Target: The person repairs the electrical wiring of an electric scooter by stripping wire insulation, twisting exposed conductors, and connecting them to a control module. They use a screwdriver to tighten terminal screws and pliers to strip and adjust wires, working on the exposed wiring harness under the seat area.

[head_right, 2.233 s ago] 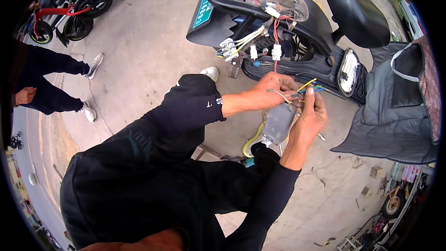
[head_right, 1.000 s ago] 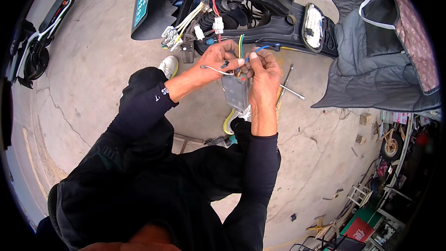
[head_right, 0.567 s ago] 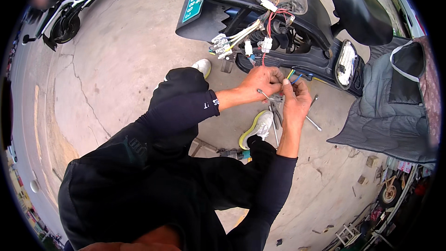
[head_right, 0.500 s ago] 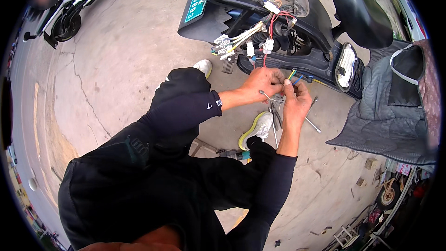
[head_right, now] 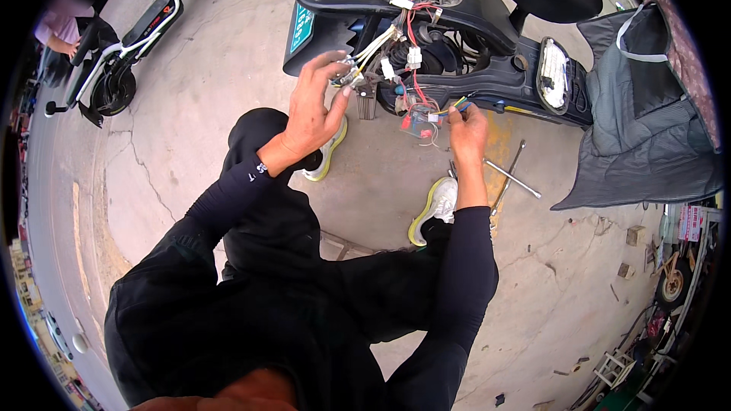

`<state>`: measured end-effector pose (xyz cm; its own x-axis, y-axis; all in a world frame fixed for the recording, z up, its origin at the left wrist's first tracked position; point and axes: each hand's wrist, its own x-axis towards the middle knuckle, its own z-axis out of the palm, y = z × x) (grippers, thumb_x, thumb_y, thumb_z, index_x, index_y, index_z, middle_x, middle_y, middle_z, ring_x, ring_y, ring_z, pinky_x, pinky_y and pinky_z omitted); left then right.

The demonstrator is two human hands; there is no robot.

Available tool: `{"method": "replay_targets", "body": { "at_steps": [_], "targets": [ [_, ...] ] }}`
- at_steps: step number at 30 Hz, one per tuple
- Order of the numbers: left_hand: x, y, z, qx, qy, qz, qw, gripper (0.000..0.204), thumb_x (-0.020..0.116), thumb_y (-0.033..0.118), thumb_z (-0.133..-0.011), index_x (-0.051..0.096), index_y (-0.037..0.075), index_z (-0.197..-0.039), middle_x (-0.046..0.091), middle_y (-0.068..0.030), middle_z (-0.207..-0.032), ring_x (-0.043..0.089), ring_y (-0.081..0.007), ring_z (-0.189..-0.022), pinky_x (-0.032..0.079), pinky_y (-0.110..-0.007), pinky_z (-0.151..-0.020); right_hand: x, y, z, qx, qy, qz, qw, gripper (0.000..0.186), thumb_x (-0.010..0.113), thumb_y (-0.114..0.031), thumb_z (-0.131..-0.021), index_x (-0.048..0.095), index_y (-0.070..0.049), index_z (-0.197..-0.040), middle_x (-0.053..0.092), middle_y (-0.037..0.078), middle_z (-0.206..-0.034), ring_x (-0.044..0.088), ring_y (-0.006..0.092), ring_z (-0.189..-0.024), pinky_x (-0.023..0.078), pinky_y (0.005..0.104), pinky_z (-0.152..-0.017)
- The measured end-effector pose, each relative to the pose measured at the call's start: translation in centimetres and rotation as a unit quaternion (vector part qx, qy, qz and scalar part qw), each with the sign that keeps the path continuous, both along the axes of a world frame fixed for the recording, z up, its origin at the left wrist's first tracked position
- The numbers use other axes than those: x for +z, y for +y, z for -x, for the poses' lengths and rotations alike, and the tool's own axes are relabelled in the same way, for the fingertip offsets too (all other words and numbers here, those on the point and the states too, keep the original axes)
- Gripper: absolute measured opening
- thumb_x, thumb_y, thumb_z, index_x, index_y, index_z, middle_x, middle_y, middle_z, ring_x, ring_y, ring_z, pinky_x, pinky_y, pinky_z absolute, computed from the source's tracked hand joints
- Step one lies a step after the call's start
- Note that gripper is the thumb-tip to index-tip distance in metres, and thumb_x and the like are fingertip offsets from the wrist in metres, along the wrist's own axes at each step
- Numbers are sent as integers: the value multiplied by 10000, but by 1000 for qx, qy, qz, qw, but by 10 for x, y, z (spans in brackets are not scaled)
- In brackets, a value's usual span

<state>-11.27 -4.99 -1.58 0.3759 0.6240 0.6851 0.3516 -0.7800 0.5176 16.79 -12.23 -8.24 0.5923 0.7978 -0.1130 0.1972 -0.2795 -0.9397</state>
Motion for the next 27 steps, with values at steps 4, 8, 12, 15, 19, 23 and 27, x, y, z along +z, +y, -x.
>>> {"method": "replay_targets", "body": {
  "at_steps": [4,8,12,15,19,23,27],
  "targets": [
    [-23,69,16,-84,-71,399,910,498,469,381,-1034,497,2,-1356,560,-164,-1346,554,-281,-1217,402,-384,-1057,1,10,6,-28,104,0,994,131,637,-113,-939,655,12,-973,649,43,-820,599,102,-706,452,253,-609],
    [-20,81,14,-204,-78,572,791,626,353,497,-1058,517,-24,-1363,612,-165,-1293,588,-233,-1191,423,-374,-1062,-16,22,4,-16,142,-21,989,164,641,-107,-941,660,24,-1037,668,51,-871,635,110,-732,467,252,-597],
    [-15,72,2,-257,-84,635,724,623,343,474,-1065,522,-56,-1340,623,-167,-1277,628,-237,-1132,481,-368,-1002,-20,22,11,3,117,5,993,227,636,-130,-947,651,29,-1108,694,67,-925,668,122,-768,491,257,-616],
    [-12,66,-8,-271,-90,664,691,594,355,444,-1066,502,-62,-1340,621,-168,-1281,625,-243,-1142,481,-377,-1000,-19,22,16,24,121,34,992,298,608,-172,-970,615,36,-1184,689,83,-995,674,153,-857,512,286,-712],
    [-13,56,-18,-302,-116,677,661,554,378,420,-1058,477,-38,-1352,621,-164,-1276,613,-248,-1173,480,-395,-1008,-20,20,19,30,129,57,989,332,601,-140,-962,604,54,-1232,698,102,-1017,680,153,-846,525,303,-711],
    [-7,47,-28,-337,-132,663,656,520,343,382,-1066,477,-6,-1386,625,-170,-1279,637,-271,-1143,497,-409,-1015,-16,11,12,29,30,88,995,394,622,-169,-940,582,72,-1249,693,151,-1072,678,211,-930,525,336,-809],
    [0,42,-33,-359,-117,649,660,537,310,387,-1068,476,-9,-1390,624,-200,-1285,654,-283,-1109,494,-410,-1018,-12,-7,-11,38,-61,65,995,449,648,-216,-920,577,81,-1249,690,188,-1101,665,254,-988,512,351,-875]
  ]
}}
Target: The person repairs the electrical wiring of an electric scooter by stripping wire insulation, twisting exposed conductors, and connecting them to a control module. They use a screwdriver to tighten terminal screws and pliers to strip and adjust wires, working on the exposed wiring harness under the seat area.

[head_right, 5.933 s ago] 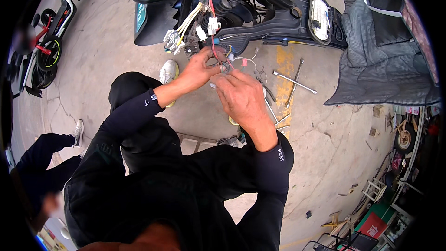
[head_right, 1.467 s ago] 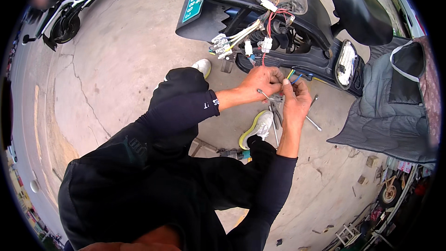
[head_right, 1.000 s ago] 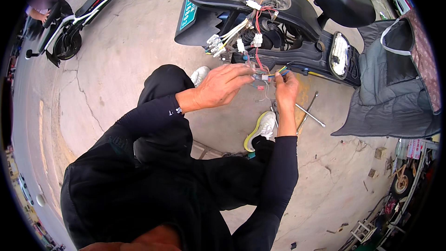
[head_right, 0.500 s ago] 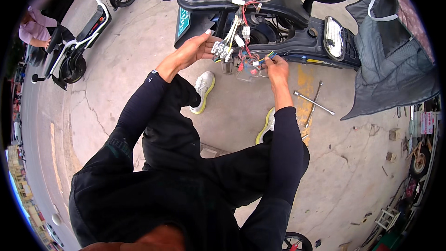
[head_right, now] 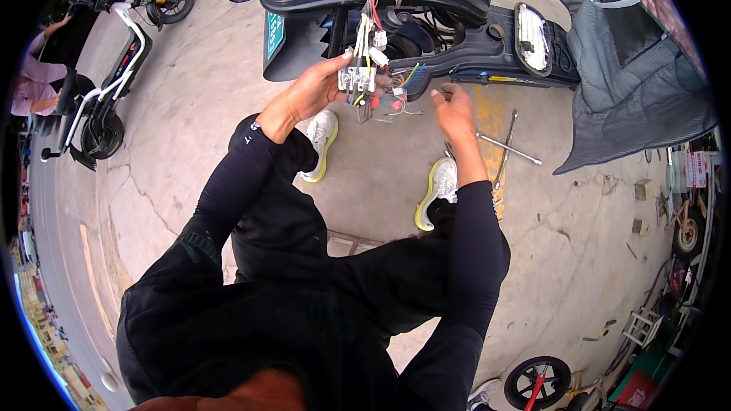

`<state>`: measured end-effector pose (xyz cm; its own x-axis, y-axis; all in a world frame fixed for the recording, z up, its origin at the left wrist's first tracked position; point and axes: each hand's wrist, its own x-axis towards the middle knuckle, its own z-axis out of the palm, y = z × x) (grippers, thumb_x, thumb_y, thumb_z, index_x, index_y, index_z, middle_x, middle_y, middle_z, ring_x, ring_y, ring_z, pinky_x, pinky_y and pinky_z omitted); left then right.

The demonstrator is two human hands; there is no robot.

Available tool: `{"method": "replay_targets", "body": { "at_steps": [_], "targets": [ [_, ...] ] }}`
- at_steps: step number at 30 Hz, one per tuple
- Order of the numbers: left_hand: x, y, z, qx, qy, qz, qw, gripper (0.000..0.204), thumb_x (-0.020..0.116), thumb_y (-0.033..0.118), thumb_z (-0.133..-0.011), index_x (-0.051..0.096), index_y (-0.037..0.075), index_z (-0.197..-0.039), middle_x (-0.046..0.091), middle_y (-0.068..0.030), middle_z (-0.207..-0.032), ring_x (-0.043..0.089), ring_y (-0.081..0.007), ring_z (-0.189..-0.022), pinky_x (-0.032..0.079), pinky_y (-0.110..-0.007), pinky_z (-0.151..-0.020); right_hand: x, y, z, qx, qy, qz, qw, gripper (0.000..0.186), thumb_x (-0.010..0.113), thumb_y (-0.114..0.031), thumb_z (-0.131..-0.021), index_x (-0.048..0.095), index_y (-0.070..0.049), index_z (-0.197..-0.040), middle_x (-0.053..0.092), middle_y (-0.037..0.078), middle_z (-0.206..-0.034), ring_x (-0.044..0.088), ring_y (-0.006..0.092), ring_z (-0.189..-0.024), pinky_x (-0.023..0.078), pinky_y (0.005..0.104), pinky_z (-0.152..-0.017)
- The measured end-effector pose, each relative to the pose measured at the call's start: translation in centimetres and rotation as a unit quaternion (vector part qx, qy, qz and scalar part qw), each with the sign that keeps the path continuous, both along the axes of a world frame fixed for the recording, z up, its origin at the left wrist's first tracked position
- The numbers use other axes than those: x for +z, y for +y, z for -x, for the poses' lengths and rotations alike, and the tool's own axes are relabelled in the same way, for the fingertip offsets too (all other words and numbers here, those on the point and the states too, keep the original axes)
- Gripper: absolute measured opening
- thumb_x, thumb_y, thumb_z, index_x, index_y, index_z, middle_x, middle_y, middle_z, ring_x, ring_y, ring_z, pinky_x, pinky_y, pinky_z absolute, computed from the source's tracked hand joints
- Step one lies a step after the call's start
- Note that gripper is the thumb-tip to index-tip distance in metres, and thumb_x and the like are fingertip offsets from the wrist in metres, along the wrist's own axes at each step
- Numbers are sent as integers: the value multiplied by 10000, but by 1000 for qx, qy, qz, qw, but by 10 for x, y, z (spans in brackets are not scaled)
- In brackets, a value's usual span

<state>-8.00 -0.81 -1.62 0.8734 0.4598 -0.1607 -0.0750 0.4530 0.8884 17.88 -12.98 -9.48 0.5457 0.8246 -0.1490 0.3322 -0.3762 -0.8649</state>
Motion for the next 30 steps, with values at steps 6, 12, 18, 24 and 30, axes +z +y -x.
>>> {"method": "replay_targets", "body": {
  "at_steps": [6,12,18,24,30],
  "targets": [
    [0,-8,-20,-36,-26,-20,999,507,340,428,-1053,505,80,-1382,644,-158,-1265,652,-248,-1098,498,-387,-956,60,-40,-8,34,9,0,999,470,657,-243,-923,575,84,-1250,684,192,-1108,652,241,-1019,502,346,-898],
    [-6,4,-11,-27,-83,50,995,607,299,432,-1062,429,-19,-1446,654,-182,-1228,669,-262,-1065,523,-384,-955,154,-131,-52,18,-29,-103,994,396,620,-249,-972,611,39,-1244,694,116,-1112,655,167,-984,499,291,-846],
    [-15,9,-20,-95,-216,194,952,559,296,288,-1064,290,-57,-1503,410,-246,-1493,431,-345,-1370,284,-483,-1177,-41,-276,-83,-409,156,-85,895,379,563,-192,-983,546,68,-1257,690,140,-1024,662,175,-863,525,304,-726],
    [-12,4,-26,-109,-261,224,933,575,310,253,-1055,216,-84,-1511,321,-320,-1507,311,-435,-1422,211,-520,-1213,-296,-404,61,-601,321,143,718,265,588,-170,-938,580,38,-1101,646,110,-834,667,227,-673,543,356,-571],
    [-15,13,-21,-84,-241,186,949,635,340,269,-1037,137,-72,-1532,233,-320,-1552,261,-437,-1448,227,-507,-1205,-312,-367,105,-429,10,347,834,593,673,-319,-871,446,48,-1277,607,297,-1178,618,443,-1078,495,490,-925]
  ]
}}
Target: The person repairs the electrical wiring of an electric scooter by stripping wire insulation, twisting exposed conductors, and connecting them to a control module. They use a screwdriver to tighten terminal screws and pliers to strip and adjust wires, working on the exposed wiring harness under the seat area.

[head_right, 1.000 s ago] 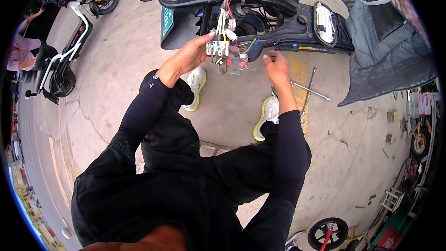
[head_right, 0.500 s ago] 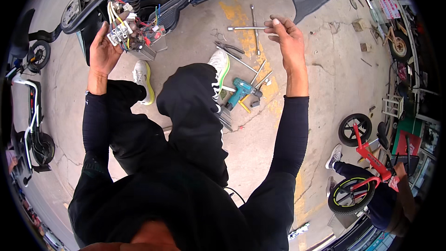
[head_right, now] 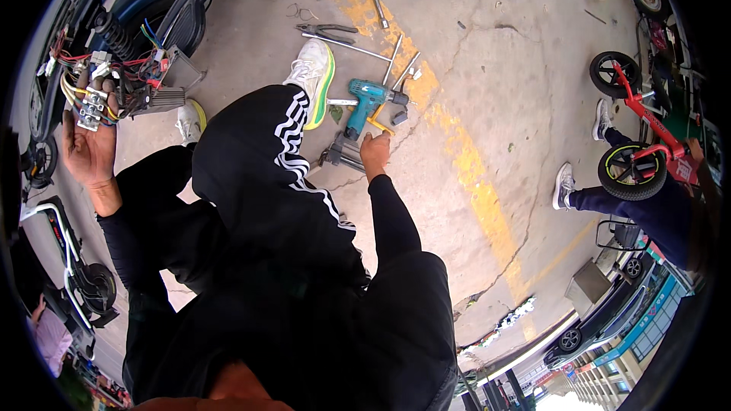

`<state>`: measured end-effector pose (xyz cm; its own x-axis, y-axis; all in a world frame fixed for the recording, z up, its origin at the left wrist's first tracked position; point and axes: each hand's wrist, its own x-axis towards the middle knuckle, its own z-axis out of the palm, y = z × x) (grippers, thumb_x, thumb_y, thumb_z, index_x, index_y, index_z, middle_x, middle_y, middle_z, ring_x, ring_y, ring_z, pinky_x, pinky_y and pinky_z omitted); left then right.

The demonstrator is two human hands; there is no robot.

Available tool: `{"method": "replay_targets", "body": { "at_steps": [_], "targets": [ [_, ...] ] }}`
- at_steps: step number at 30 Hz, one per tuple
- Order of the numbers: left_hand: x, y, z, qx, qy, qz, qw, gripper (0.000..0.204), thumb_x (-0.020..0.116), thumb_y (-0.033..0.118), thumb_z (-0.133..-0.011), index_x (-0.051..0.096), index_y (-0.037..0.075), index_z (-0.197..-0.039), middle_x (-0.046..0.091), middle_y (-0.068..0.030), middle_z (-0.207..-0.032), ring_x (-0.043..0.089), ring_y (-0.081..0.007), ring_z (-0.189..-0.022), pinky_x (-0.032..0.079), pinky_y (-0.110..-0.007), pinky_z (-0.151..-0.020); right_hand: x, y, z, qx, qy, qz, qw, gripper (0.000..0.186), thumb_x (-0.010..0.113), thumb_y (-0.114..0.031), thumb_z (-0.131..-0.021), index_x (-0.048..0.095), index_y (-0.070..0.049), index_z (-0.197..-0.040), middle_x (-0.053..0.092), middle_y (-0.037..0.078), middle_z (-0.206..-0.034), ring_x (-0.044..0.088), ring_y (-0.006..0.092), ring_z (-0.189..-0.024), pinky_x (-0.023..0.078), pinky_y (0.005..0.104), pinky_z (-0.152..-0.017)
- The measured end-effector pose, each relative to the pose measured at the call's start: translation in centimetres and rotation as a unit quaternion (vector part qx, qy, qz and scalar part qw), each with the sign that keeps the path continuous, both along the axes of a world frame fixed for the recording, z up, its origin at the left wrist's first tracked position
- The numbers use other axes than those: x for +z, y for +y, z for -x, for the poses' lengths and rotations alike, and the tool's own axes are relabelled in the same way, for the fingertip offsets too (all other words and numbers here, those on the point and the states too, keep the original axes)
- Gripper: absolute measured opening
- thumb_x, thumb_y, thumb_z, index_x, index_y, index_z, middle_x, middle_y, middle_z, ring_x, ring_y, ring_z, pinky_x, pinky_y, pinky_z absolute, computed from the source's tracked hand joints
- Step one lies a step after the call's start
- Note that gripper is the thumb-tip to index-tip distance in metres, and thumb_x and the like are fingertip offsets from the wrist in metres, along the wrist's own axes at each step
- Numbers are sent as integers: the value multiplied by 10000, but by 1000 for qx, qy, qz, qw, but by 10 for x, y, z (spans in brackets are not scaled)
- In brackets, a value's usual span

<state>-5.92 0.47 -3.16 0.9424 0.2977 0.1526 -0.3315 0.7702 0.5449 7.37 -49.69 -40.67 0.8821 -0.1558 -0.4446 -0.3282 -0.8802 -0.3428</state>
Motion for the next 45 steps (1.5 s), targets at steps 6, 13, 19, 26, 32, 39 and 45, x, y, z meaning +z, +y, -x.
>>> {"method": "replay_targets", "body": {
  "at_steps": [6,13,19,26,32,39,45],
  "targets": [
    [7,-3,-7,-31,29,-26,999,616,382,230,-1039,156,-52,-1537,279,-286,-1532,319,-391,-1410,186,-483,-1220,-26,59,-39,81,79,38,993,847,758,-484,-761,425,139,-1228,633,308,-1146,631,431,-1100,517,452,-934],
    [5,-3,-8,-42,34,-48,997,569,344,248,-1058,194,-6,-1545,280,-251,-1547,304,-360,-1426,217,-512,-1204,-23,67,-51,7,96,113,989,712,756,-505,-766,477,27,-1150,703,192,-1030,705,360,-963,564,453,-833],
    [0,-4,-4,-8,35,-55,998,612,348,287,-1053,156,-20,-1547,294,-286,-1513,328,-388,-1404,276,-527,-1183,12,19,4,8,50,135,990,634,777,-413,-776,486,-5,-1166,673,221,-1078,676,384,-990,543,484,-837],
    [1,5,-7,-29,44,-56,997,580,310,289,-1066,165,12,-1554,319,-279,-1506,316,-400,-1416,346,-549,-1142,3,-35,54,-134,165,113,971,576,767,-374,-797,518,-13,-1169,673,225,-1121,663,395,-1055,548,468,-873],
    [-11,33,13,-12,106,-66,992,585,334,313,-1061,192,35,-1556,319,-296,-1495,324,-414,-1408,486,-566,-1011,59,-23,-30,152,240,219,934,433,591,-436,-902,697,-77,-1120,684,208,-1163,664,358,-1085,546,455,-892],
    [15,13,-20,-3,161,-57,985,361,403,278,-1060,438,10,-1299,355,-275,-1395,306,-388,-1394,490,-531,-1009,-60,10,-68,154,7,118,981,322,600,-311,-887,656,-28,-1029,682,233,-966,674,392,-983,548,486,-832],
    [5,22,1,-55,98,-67,991,345,359,283,-1074,387,53,-1329,386,-204,-1259,392,-321,-1249,499,-470,-972,-58,39,-83,46,62,178,981,352,627,-310,-873,593,-4,-1043,684,212,-1069,686,375,-992,563,435,-859]
  ]
}}
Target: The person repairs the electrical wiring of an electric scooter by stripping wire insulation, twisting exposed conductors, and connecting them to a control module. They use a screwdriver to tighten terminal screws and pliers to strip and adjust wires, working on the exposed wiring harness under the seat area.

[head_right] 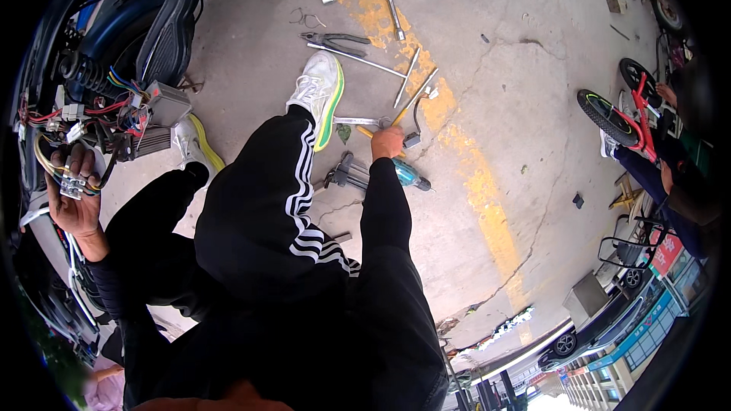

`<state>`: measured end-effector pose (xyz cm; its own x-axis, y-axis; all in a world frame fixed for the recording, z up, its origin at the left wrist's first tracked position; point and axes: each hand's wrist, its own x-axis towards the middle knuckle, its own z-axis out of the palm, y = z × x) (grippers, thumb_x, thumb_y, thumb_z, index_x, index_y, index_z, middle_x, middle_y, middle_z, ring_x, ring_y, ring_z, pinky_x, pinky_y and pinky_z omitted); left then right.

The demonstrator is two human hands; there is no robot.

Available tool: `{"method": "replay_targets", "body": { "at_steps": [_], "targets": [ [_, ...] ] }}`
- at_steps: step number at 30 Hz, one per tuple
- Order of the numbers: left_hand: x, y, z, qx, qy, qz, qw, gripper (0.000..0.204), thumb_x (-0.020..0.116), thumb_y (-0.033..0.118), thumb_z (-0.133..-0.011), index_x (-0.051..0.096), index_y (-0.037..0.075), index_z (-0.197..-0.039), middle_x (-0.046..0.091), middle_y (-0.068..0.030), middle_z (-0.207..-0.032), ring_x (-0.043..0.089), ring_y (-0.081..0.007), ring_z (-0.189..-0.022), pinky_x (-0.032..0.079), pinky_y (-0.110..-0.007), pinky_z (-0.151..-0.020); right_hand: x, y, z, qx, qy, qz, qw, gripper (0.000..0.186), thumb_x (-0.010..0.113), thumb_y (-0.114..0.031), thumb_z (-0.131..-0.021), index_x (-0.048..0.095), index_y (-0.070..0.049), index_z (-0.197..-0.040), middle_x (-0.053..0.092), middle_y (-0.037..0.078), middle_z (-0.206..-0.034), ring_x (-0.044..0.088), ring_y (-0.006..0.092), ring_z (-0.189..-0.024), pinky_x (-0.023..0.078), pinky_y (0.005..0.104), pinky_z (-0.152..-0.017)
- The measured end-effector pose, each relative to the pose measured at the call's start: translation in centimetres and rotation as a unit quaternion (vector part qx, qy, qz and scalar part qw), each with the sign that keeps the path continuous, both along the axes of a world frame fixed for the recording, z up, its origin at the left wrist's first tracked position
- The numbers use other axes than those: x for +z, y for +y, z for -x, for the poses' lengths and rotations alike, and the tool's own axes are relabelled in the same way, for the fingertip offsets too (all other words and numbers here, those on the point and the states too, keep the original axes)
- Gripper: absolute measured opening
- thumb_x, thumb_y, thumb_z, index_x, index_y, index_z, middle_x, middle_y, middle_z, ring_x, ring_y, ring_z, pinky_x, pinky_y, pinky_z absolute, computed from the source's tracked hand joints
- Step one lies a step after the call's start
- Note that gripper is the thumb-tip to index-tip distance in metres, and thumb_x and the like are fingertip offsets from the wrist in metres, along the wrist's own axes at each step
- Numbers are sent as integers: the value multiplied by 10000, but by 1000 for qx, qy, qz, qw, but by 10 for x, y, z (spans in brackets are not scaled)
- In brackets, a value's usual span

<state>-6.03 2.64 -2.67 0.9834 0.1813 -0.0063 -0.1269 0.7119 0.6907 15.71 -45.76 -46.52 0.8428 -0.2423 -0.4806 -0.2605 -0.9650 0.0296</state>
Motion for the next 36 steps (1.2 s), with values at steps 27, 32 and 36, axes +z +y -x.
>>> {"method": "replay_targets", "body": {
  "at_steps": [27,32,36],
  "targets": [
    [0,-37,-29,154,58,-19,986,537,359,415,-958,601,-19,-1160,665,-144,-1041,665,-256,-941,556,-341,-697,514,30,50,84,-62,-585,804,642,718,-356,-894,525,106,-1296,395,-40,-657,337,47,-547,276,226,-506],
    [-19,-38,-28,167,27,20,985,477,374,376,-994,626,-13,-1108,684,-152,-995,681,-266,-933,598,-408,-753,579,75,90,220,-52,-588,777,460,712,-262,-879,636,99,-1154,505,-2,-612,440,65,-517,426,224,-507],
    [-17,-41,-25,198,49,-46,978,498,359,398,-1017,623,-14,-1107,687,-135,-982,682,-243,-910,608,-382,-691,587,100,117,209,-39,-566,797,446,710,-237,-881,632,91,-1174,496,-14,-628,425,56,-520,370,212,-497]
  ]
}}
